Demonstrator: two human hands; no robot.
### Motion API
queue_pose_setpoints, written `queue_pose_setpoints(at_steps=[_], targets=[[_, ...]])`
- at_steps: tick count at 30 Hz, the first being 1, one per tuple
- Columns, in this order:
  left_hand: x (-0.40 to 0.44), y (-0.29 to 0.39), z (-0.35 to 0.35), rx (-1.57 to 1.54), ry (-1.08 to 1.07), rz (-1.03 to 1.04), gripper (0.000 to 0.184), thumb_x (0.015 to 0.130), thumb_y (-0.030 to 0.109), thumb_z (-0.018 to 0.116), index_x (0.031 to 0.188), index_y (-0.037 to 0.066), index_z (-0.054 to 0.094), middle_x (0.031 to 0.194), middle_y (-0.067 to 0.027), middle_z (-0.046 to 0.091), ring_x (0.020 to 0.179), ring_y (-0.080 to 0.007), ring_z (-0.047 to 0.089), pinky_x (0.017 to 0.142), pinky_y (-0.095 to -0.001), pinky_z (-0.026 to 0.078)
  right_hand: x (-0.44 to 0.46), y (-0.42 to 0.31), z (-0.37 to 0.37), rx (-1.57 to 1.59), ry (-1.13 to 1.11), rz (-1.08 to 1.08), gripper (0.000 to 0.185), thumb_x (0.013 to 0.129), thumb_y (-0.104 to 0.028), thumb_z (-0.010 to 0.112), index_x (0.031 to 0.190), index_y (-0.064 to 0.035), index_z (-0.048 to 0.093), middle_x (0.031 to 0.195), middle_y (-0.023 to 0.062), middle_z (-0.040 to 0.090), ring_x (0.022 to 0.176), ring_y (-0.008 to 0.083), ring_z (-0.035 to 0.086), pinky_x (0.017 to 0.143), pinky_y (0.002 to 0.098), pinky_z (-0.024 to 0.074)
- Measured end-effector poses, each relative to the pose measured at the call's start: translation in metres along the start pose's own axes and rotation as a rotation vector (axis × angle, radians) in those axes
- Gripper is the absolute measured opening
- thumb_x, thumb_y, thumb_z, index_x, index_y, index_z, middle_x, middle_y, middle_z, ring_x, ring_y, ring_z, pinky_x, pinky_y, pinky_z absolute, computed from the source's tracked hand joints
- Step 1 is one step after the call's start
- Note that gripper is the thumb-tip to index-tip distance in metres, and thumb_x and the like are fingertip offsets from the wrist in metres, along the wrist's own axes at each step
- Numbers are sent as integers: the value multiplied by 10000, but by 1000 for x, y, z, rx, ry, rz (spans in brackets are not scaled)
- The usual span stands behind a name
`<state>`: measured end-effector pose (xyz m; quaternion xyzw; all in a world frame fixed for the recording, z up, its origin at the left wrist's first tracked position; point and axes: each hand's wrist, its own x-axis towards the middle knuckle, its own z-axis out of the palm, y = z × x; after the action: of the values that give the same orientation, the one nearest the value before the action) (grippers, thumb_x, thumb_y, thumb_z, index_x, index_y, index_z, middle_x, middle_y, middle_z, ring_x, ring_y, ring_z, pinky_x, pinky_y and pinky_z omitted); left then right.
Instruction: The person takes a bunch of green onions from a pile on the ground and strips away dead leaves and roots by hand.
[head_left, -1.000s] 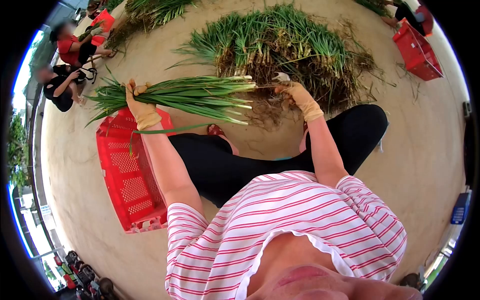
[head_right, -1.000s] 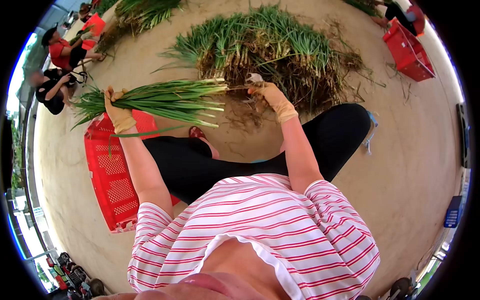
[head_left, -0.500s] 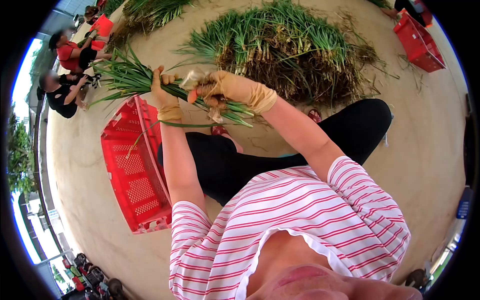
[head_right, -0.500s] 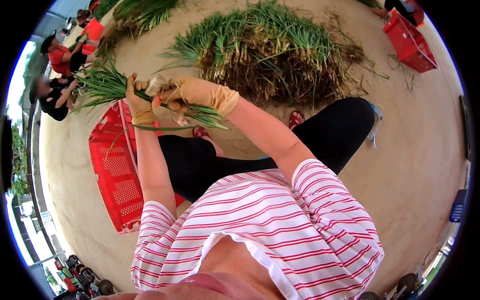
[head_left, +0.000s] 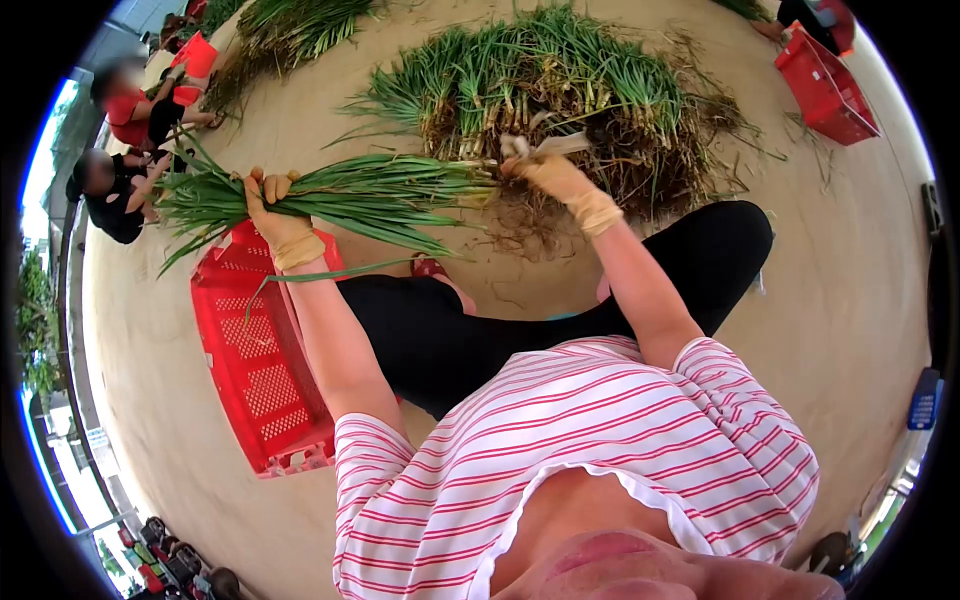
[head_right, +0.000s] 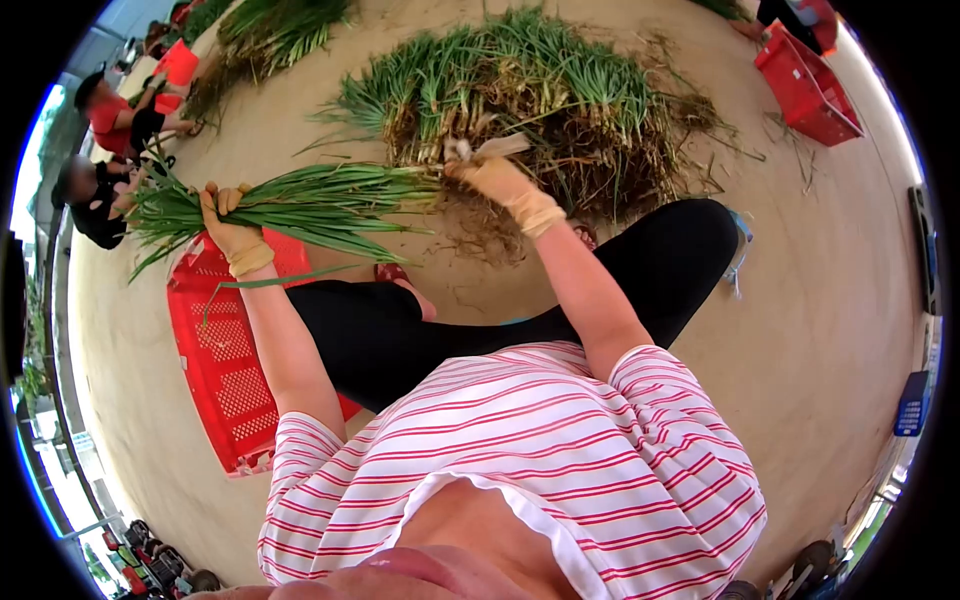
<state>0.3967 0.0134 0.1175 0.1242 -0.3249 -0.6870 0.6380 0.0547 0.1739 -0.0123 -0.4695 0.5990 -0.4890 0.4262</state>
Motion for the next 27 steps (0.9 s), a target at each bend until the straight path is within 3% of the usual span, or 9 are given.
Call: queue_pose_setpoints(at_steps=[3, 8, 12, 14, 16, 20, 24, 25, 27], targets=[[-6, -3, 8, -43, -40, 1, 188, 862, 296, 551, 892, 111, 532, 583, 62, 270, 543, -70, 298, 743, -296, 383, -8, -21, 38, -189, -7, 199, 548, 753, -409, 661, 993, 78, 587, 956, 161, 607, 944, 248, 563, 786, 311, 436], [-5, -7, 6, -99, -114, -40, 178, 873, 301, 534, 883, 123, 539, 571, 72, 260, 521, -61, 281, 737, -270, 376, -12, -27, 61, 575, 259, 300, 403, 780, -278, 638, 898, 104, 589, 833, 124, 613, 699, 174, 569, 594, 304, 436], [-7, -6, 6, -83, -90, -53, 166, 881, 286, 523, 871, 121, 534, 563, 73, 262, 519, -58, 286, 737, -281, 386, 21, 76, 52, 29, 509, 105, 174, 841, -106, 522, 917, 28, 606, 739, 76, 603, 520, 160, 519, 454, 252, 417], [-6, -9, 6, -78, -90, -40, 164, 883, 282, 519, 866, 120, 532, 560, 74, 264, 517, -57, 289, 737, -285, 392, -5, 35, 18, 536, 566, 469, 217, 898, -164, 468, 886, 4, 603, 755, 91, 603, 564, 177, 555, 489, 274, 467], [-4, -5, 3, -85, -137, -18, 160, 883, 277, 519, 859, 119, 529, 557, 76, 275, 512, -55, 296, 736, -290, 404, -10, 25, -4, 775, 673, 409, 293, 917, -258, 456, 893, -6, 603, 794, 97, 618, 664, 173, 589, 611, 276, 500], [-4, -5, 3, -134, -200, -65, 155, 881, 267, 520, 865, 114, 540, 551, 76, 291, 512, -48, 313, 738, -283, 408, -10, -4, 6, 445, 215, -277, 250, 893, -244, 509, 941, -8, 576, 801, 102, 635, 788, 191, 599, 758, 269, 464], [-6, -9, 7, -213, -283, -138, 144, 892, 255, 499, 874, 123, 554, 553, 69, 281, 528, -56, 327, 764, -273, 415, 11, 11, 59, -31, 162, 50, 160, 831, -100, 570, 938, 17, 594, 856, 141, 618, 738, 186, 564, 661, 271, 432], [-8, -11, 10, -240, -280, -153, 145, 895, 250, 493, 875, 120, 556, 555, 69, 279, 530, -55, 325, 764, -270, 414, 10, 15, 60, 156, 160, 79, 183, 849, -172, 573, 913, -10, 630, 800, 30, 602, 713, 138, 506, 683, 272, 422], [-10, -7, 10, -266, -269, -165, 147, 898, 244, 486, 877, 118, 558, 557, 69, 277, 533, -54, 323, 765, -266, 412, 0, 7, 55, 303, 232, 137, 191, 861, -206, 557, 856, -28, 626, 782, 27, 591, 683, 135, 489, 663, 263, 414]])
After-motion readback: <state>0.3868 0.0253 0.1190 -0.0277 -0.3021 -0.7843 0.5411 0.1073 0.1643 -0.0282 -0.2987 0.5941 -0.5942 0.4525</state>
